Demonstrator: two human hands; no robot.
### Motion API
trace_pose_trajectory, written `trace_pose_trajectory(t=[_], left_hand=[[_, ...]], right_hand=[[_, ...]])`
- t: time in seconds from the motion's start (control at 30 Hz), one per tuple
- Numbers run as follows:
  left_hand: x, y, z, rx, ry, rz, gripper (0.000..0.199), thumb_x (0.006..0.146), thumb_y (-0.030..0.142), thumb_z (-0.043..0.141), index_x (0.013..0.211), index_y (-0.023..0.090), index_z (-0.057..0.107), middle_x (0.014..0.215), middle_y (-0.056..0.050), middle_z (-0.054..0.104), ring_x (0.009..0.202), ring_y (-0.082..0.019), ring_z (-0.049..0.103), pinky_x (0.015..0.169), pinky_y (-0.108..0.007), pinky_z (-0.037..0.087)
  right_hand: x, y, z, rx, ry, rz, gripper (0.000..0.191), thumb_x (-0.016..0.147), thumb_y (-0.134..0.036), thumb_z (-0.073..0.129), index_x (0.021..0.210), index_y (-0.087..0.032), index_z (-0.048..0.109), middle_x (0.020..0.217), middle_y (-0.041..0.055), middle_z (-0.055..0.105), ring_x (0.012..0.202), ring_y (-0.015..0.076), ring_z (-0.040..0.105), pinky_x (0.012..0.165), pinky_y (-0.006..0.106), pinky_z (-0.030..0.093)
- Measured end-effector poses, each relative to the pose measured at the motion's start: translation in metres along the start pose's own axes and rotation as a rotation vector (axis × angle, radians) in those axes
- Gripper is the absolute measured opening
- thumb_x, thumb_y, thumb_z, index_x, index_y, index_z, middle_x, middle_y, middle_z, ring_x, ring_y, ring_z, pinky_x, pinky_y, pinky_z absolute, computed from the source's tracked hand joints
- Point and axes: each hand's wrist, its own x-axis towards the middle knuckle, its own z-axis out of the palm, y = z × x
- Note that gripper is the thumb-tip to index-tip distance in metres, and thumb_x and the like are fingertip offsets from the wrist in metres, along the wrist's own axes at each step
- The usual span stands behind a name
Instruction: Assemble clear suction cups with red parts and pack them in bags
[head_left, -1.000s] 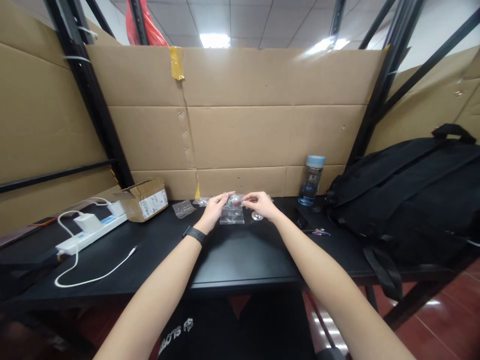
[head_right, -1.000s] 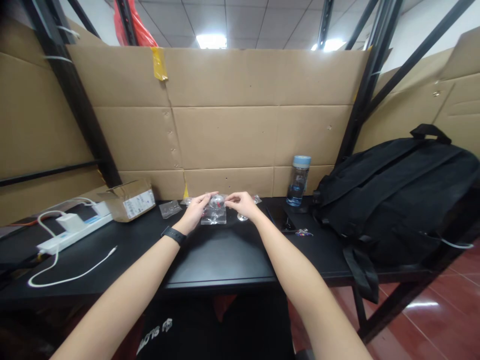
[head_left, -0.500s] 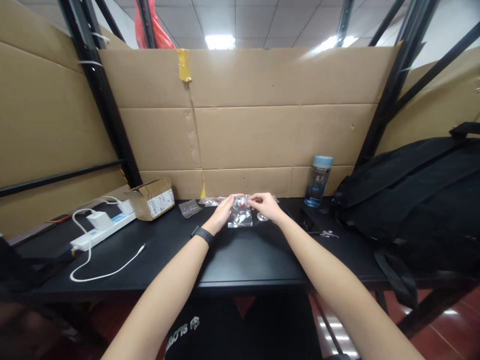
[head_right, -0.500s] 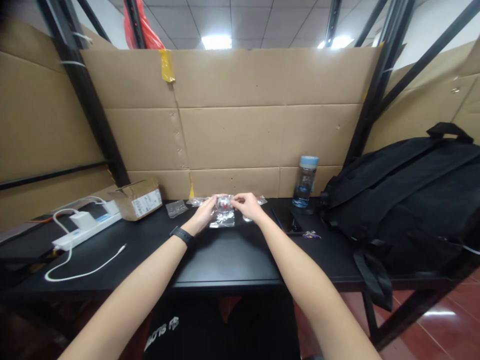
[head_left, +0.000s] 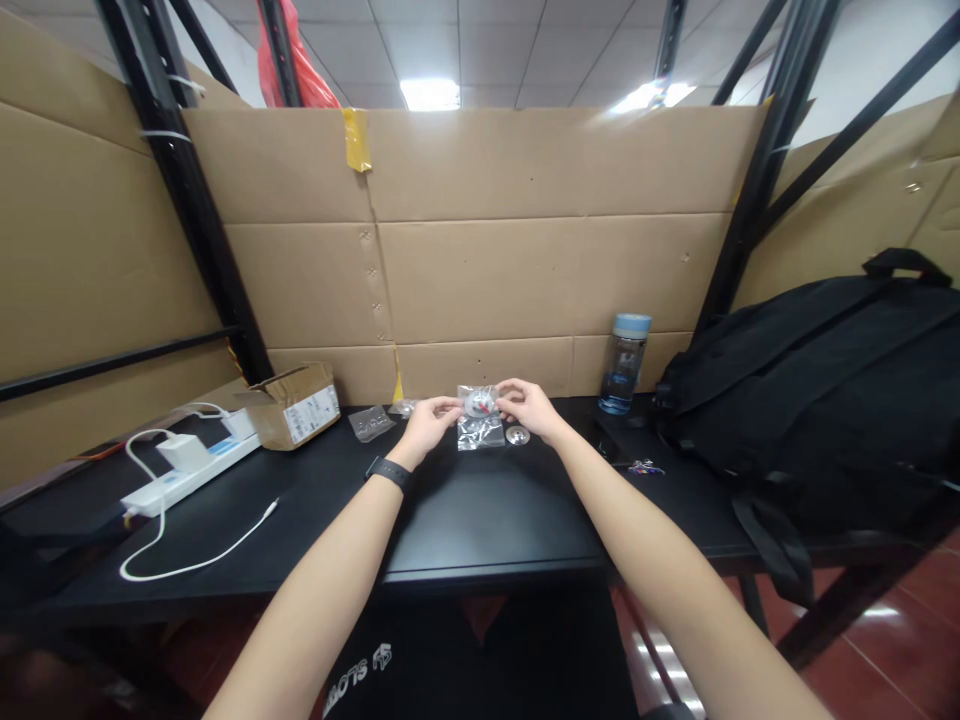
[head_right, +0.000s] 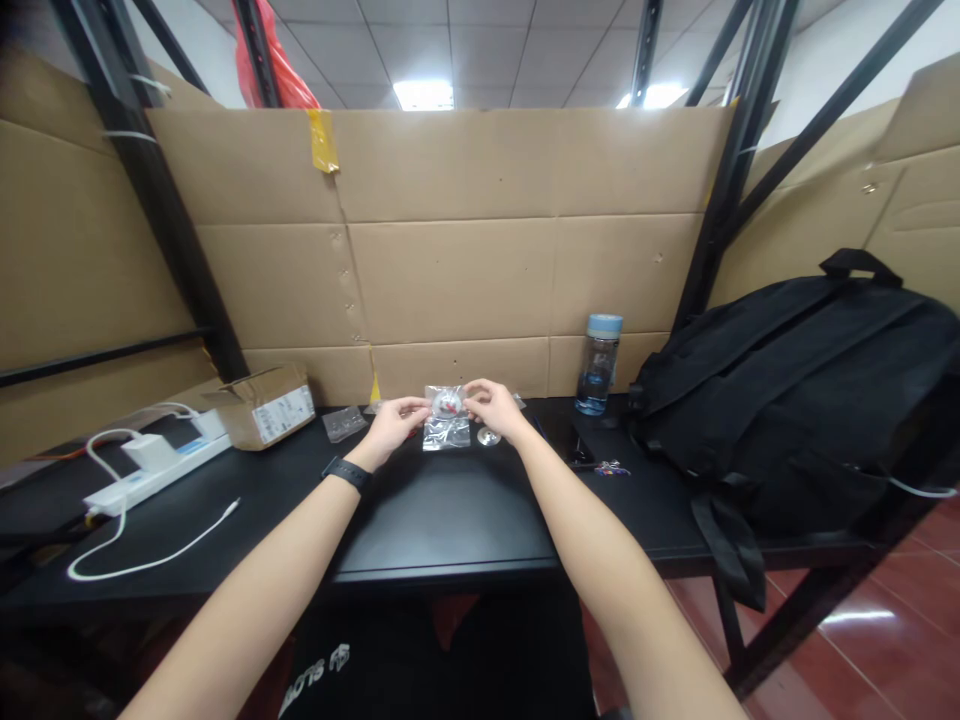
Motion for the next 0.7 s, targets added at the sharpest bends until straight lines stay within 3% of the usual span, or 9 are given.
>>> trace_pose_trajectory(t=[0.07,0.2,0.4,0.57,0.63,0.7], left_hand=[[0.001,-0.001,0.000,-0.007,0.032,0.004,0.040,0.074,0.043,0.082,0.099,0.013,0.077,0.093,-0.012,0.078,0.081,-0.022,0.072,0.080,-0.036,0.057],[0.002,-0.002,0.000,-0.024,0.061,-0.007,0.043,0.072,0.044,0.083,0.100,0.012,0.077,0.094,-0.012,0.078,0.080,-0.022,0.072,0.079,-0.037,0.058],[-0.001,0.002,0.001,-0.098,0.050,-0.036,0.050,0.071,0.047,0.085,0.104,0.011,0.074,0.094,-0.012,0.076,0.078,-0.019,0.070,0.074,-0.032,0.057],[-0.005,0.007,0.004,-0.242,0.018,-0.072,0.071,0.074,0.046,0.084,0.134,0.021,0.055,0.100,-0.008,0.074,0.075,-0.013,0.069,0.074,-0.029,0.057],[-0.007,0.010,0.005,-0.245,0.002,-0.092,0.067,0.077,0.047,0.081,0.134,0.024,0.053,0.104,-0.008,0.074,0.078,-0.014,0.070,0.077,-0.031,0.057],[-0.008,0.011,0.005,-0.179,-0.050,-0.091,0.054,0.080,0.047,0.078,0.124,0.021,0.061,0.113,-0.011,0.073,0.085,-0.017,0.072,0.081,-0.032,0.058]], right_hand=[[0.000,0.003,0.000,-0.008,-0.036,0.056,0.037,0.076,-0.029,0.083,0.109,-0.018,0.070,0.078,0.0032,0.074,0.065,0.0157,0.068,0.055,0.023,0.053],[-0.001,0.009,0.000,0.001,-0.096,0.087,0.027,0.077,-0.035,0.085,0.089,-0.014,0.074,0.076,0.0072,0.075,0.067,0.0158,0.069,0.060,0.024,0.055],[-0.002,0.007,0.002,0.128,-0.051,0.097,0.035,0.071,-0.041,0.089,0.086,-0.013,0.075,0.074,0.0068,0.075,0.062,0.0132,0.065,0.061,0.024,0.054],[0.000,0.011,0.005,0.188,0.003,0.139,0.031,0.068,-0.035,0.090,0.082,-0.012,0.074,0.071,0.0061,0.073,0.060,0.0124,0.063,0.059,0.024,0.054],[0.001,0.014,0.007,0.171,0.043,0.146,0.028,0.069,-0.033,0.089,0.080,-0.013,0.074,0.069,0.0058,0.072,0.059,0.0126,0.063,0.058,0.024,0.054],[0.002,0.015,0.008,0.159,0.070,0.144,0.026,0.071,-0.032,0.087,0.080,-0.013,0.073,0.068,0.0055,0.071,0.059,0.0125,0.063,0.057,0.024,0.054]])
